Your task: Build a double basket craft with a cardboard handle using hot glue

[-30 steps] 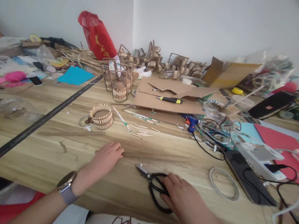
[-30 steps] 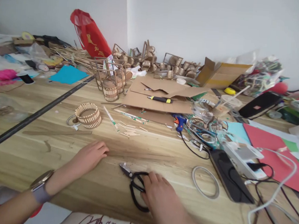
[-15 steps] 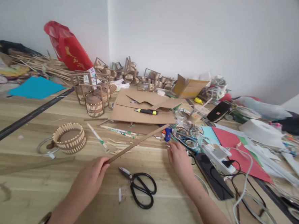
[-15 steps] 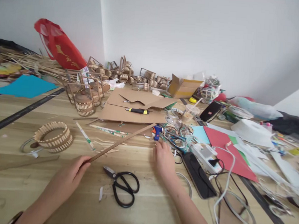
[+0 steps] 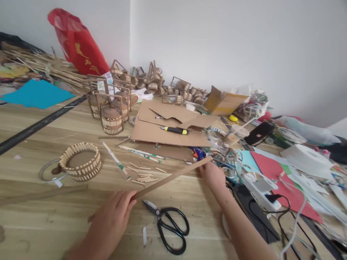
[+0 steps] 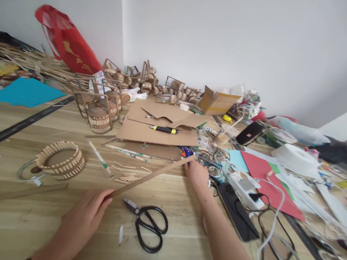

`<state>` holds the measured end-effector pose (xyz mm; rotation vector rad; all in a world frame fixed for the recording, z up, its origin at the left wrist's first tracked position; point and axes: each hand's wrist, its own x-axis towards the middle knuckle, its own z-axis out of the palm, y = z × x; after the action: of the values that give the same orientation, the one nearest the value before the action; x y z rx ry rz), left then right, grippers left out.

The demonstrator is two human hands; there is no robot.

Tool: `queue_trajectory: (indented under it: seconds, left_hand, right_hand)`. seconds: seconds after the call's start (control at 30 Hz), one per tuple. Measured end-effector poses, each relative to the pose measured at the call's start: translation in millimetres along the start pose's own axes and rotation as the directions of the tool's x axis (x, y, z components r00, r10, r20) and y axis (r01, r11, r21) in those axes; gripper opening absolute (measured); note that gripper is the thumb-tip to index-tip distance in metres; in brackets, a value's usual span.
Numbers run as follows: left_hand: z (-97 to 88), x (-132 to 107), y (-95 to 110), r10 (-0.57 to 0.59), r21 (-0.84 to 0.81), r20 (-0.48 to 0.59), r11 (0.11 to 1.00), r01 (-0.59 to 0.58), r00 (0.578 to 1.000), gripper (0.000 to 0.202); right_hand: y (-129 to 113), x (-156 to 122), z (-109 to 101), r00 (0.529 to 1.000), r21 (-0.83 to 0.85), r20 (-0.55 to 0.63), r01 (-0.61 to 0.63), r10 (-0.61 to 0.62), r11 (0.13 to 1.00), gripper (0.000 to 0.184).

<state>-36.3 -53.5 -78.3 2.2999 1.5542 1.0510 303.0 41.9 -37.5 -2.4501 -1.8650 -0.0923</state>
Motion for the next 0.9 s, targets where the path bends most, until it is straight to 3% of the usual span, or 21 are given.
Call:
queue_trajectory:
  seconds: [0.1,0.17,0.2,0.23,0.27,0.3,0.37,0.43,0.5,0.6,0.67,0.77,0.83,0.9]
  left_hand:
    - [-5.5,-1,11,0.009,-0.034,-0.038,0.999,-0.010,0.999,0.025]
    - [-9.5,-2,19,0.027,-0.048,-0.073,0.998,-0.031,0.997,0.023]
    - [-11.3,-2,22,0.049,-0.027,-0.094,0.998,-0.052,0.994,0.023]
    - [-12.8,-4,26,0.089,0.021,-0.093,0.996,-0.088,0.992,0.025]
    - [-13.9,-5,28,0.124,0.067,-0.073,0.991,-0.119,0.990,0.026]
    - [-14.4,-6,31,0.150,0.108,-0.041,0.984,-0.145,0.988,0.026]
    - [-13.2,-9,33,0.165,0.155,0.051,0.973,-0.171,0.985,0.025]
    - [-9.0,-11,32,0.139,0.179,0.117,0.971,-0.159,0.983,0.030]
    - [-4.6,-12,27,0.096,0.193,0.135,0.974,-0.121,0.986,0.032]
    - [-12.0,-14,15,0.070,0.197,0.104,0.976,-0.089,0.992,0.028]
    - [-34.7,-12,8,0.097,0.192,0.091,0.975,-0.113,0.991,0.032]
    - [-90.5,10,-5,0.119,0.156,0.137,0.978,-0.140,0.983,0.030]
    - [-126.0,44,-17,0.122,0.180,0.144,0.973,-0.147,0.982,0.030]
    - [-145.6,94,-32,0.124,0.239,0.196,0.956,-0.170,0.973,0.034]
  right_hand:
    - [-16,-23,-10,0.997,0.073,-0.037,0.067,-0.064,0.995,0.030]
    - [-33,-53,-11,0.980,0.224,0.003,0.191,-0.197,0.956,0.032]
    - [-42,-71,-10,0.941,0.508,0.058,0.260,-0.333,0.821,0.034]
    - [-51,-87,-7,0.875,0.757,0.113,0.232,-0.472,0.611,0.042]
    - [-59,-103,-2,0.815,0.905,0.133,0.132,-0.564,0.404,0.051]
    - [-67,-116,3,0.797,0.972,0.120,0.027,-0.591,0.234,0.057]
    - [-76,-130,14,0.883,0.987,0.159,-0.142,-0.442,0.070,0.047]
    - [-78,-129,24,0.951,0.974,0.199,-0.219,-0.235,-0.062,0.042]
    - [-71,-117,28,0.972,0.957,0.230,-0.234,-0.047,-0.172,0.040]
    - [-54,-96,24,0.958,0.942,0.239,-0.188,0.162,-0.279,0.037]
    - [-43,-87,18,0.935,0.934,0.248,-0.161,0.253,-0.318,0.040]
    - [-38,-85,12,0.893,0.930,0.317,-0.227,0.320,-0.288,0.047]
    - [-42,-87,11,0.870,0.913,0.385,-0.313,0.306,-0.261,0.051]
    - [-46,-91,13,0.855,0.893,0.437,-0.378,0.279,-0.243,0.053]
